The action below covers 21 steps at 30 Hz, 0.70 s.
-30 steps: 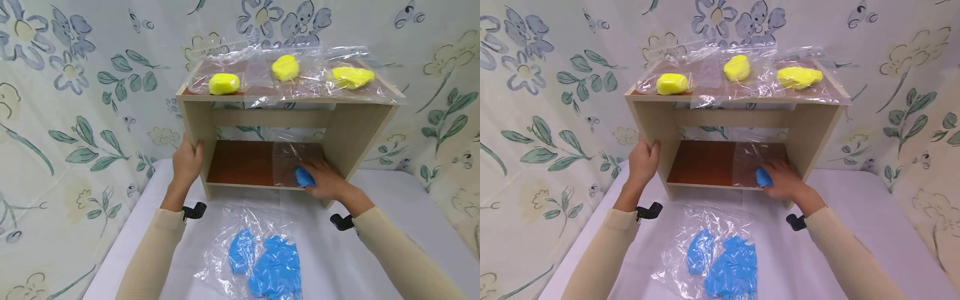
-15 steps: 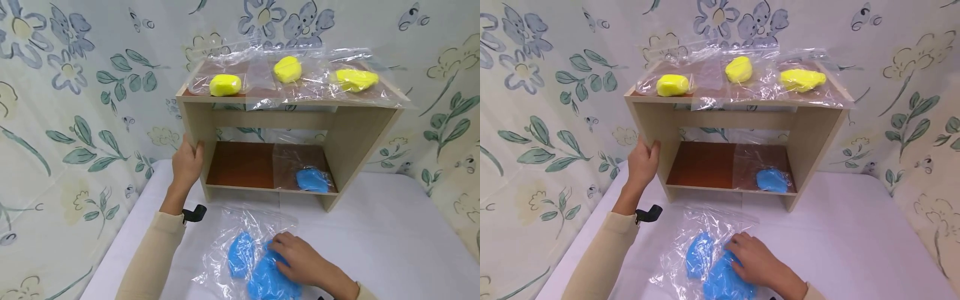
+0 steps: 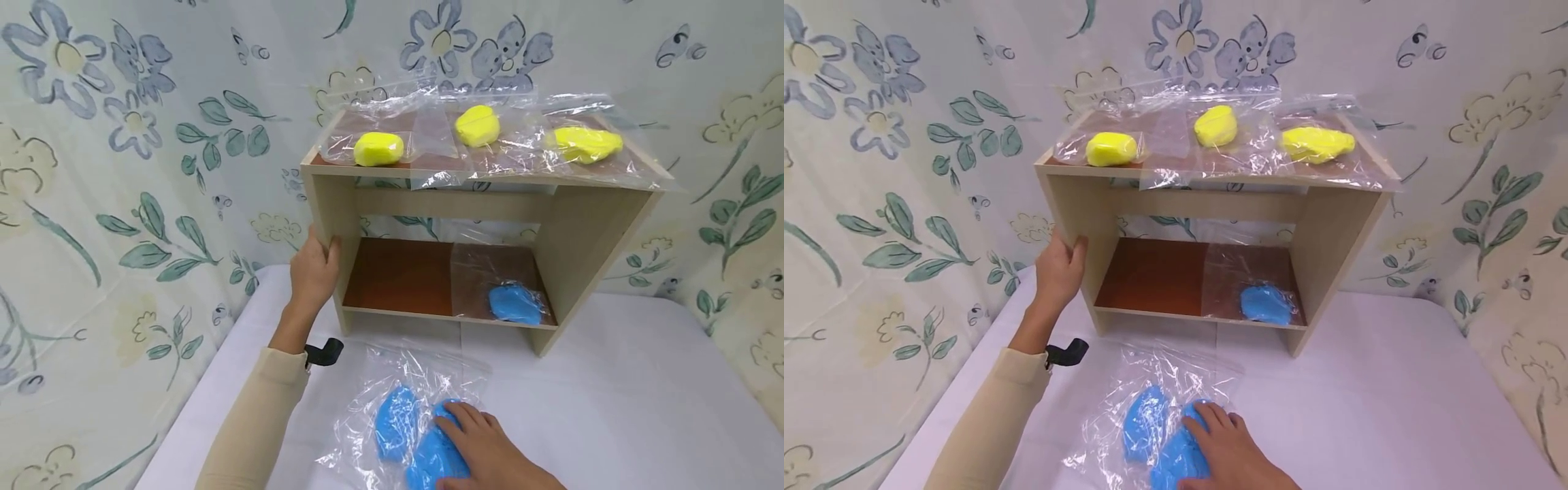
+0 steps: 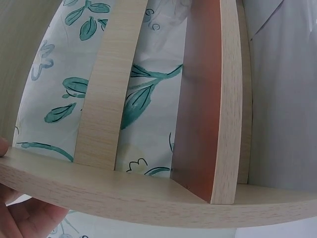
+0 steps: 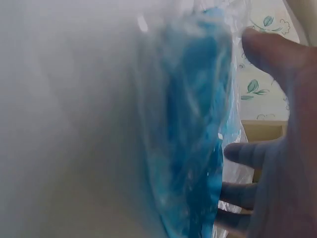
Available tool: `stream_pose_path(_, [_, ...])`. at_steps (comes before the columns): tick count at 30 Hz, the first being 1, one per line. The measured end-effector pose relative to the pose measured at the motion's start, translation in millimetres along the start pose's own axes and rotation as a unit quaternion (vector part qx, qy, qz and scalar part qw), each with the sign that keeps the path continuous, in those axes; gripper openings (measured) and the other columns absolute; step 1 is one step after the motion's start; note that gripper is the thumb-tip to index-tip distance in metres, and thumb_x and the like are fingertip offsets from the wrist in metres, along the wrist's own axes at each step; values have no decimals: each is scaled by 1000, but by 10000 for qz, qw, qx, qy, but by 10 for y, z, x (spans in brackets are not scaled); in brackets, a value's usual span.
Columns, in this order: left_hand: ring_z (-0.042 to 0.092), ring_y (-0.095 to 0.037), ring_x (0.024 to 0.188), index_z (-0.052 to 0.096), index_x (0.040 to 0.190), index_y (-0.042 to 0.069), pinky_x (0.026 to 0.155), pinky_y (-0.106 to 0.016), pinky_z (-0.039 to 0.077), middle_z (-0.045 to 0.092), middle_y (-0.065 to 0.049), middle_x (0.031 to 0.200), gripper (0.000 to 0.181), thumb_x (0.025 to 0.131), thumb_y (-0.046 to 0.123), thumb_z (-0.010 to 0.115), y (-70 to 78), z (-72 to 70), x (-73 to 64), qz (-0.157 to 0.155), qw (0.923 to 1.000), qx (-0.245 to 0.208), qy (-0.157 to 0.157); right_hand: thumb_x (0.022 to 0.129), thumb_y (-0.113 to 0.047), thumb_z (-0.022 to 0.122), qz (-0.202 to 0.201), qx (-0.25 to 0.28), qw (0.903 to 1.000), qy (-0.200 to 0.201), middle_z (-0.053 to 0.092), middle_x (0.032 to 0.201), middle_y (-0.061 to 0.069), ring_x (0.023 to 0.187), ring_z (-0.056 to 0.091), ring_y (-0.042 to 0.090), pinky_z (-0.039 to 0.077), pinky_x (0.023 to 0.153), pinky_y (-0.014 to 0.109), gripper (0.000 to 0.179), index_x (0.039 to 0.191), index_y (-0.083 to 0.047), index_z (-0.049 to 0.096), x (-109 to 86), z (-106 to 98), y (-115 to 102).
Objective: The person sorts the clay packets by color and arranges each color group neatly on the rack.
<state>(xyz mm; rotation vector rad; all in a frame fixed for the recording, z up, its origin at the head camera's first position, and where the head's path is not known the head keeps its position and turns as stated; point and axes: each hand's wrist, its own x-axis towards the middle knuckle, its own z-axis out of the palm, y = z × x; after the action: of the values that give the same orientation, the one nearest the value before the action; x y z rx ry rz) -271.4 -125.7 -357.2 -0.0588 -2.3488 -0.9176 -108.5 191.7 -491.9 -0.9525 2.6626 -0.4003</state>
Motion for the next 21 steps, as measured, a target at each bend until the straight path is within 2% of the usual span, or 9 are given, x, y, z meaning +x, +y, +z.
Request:
stream_pose_path(4, [69,-41,88,51,129,3,71,-55,53,71,-22,110,40,102,32,43,20,7,-7,55,10000,-20,29,71,-84,60,-48,-9,10000,45,36,156,19,140,37,45,37,95,75,104,147,-16,41,-38,43,14])
stream_pose_path(9, [68,-40,84,52,127,4,70,-54,52,72,-21,107,39,102,32,43,35,-9,-3,55,10000,-42,36,70,-83,61,7,2,10000,22,35,157,20,141,36,46,35,96,77,106,148,-16,40,-48,35,3])
stream_pose_path(13, [68,-41,84,51,126,3,70,-55,52,72,-22,106,39,101,32,42,23,-22,-6,31,10000,-7,0,65,-85,63,120,8,9999,-56,33,158,19,141,35,48,36,92,80,112,149,-16,38,-50,69,-17])
stream_pose_path(21, [67,-41,79,52,122,4,66,-55,52,72,-21,103,36,101,32,42,35,-3,-2,43,10000,-28,51,63,-87,63,244,78,9997,52,33,158,18,141,35,48,38,91,79,112,149,-19,39,-60,99,-46])
